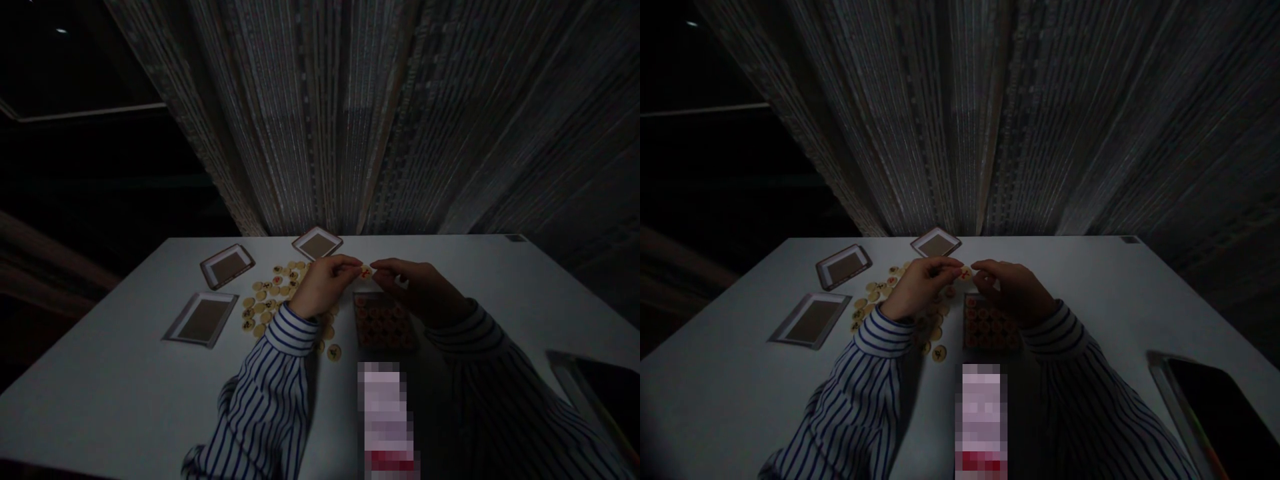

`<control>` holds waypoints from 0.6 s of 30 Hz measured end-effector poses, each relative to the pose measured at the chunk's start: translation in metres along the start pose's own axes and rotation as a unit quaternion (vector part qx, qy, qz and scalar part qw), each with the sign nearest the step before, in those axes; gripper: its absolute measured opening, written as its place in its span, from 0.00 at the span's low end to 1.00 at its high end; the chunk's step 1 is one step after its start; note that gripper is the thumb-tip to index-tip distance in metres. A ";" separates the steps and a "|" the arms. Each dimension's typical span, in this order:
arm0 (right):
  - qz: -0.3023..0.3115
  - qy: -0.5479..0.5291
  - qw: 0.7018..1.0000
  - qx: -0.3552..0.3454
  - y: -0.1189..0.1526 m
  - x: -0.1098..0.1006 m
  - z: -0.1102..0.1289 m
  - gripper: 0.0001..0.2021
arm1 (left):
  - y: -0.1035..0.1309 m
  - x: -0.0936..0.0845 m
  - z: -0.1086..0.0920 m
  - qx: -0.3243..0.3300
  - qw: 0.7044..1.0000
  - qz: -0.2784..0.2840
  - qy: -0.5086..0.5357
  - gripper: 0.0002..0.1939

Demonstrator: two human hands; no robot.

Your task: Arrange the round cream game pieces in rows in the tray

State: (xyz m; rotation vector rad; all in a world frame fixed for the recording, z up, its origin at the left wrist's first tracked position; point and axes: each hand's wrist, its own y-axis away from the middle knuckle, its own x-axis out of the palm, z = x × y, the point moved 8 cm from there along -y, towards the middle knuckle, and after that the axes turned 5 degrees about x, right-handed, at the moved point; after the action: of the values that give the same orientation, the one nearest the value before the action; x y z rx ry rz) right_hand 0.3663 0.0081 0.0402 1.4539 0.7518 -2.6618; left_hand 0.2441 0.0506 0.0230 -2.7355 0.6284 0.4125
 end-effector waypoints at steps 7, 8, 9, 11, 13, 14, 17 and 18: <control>-0.004 -0.021 1.000 -0.003 0.000 0.003 0.003 0.12 | 0.003 0.000 -0.002 0.001 1.000 0.002 0.014 0.09; -0.006 -0.023 1.000 -0.003 0.000 0.003 0.002 0.12 | 0.003 0.000 -0.002 0.003 1.000 0.003 0.016 0.09; -0.008 -0.024 1.000 -0.004 0.000 0.003 0.003 0.12 | 0.002 0.000 -0.001 0.006 1.000 0.005 0.017 0.08; -0.011 -0.028 1.000 -0.007 0.000 0.003 0.003 0.11 | 0.002 0.001 -0.001 0.010 1.000 0.007 0.022 0.08; -0.011 -0.032 0.999 -0.011 -0.001 0.002 0.005 0.11 | 0.002 0.002 0.000 0.010 1.000 0.010 0.025 0.07; -0.011 -0.034 0.999 -0.012 -0.001 0.002 0.006 0.11 | 0.002 0.002 0.000 0.008 1.000 0.011 0.027 0.07; -0.015 -0.038 0.999 -0.014 0.000 0.000 0.006 0.11 | 0.002 0.004 0.001 0.002 0.999 0.017 0.035 0.07; -0.017 -0.040 0.999 -0.016 0.000 0.000 0.006 0.11 | 0.002 0.005 0.002 0.001 0.999 0.021 0.039 0.08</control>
State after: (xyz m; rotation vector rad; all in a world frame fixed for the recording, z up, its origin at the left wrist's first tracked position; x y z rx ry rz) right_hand 0.3620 0.0059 0.0430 1.3304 0.8163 -2.7010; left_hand 0.2476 0.0478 0.0190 -2.7514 0.7076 0.3148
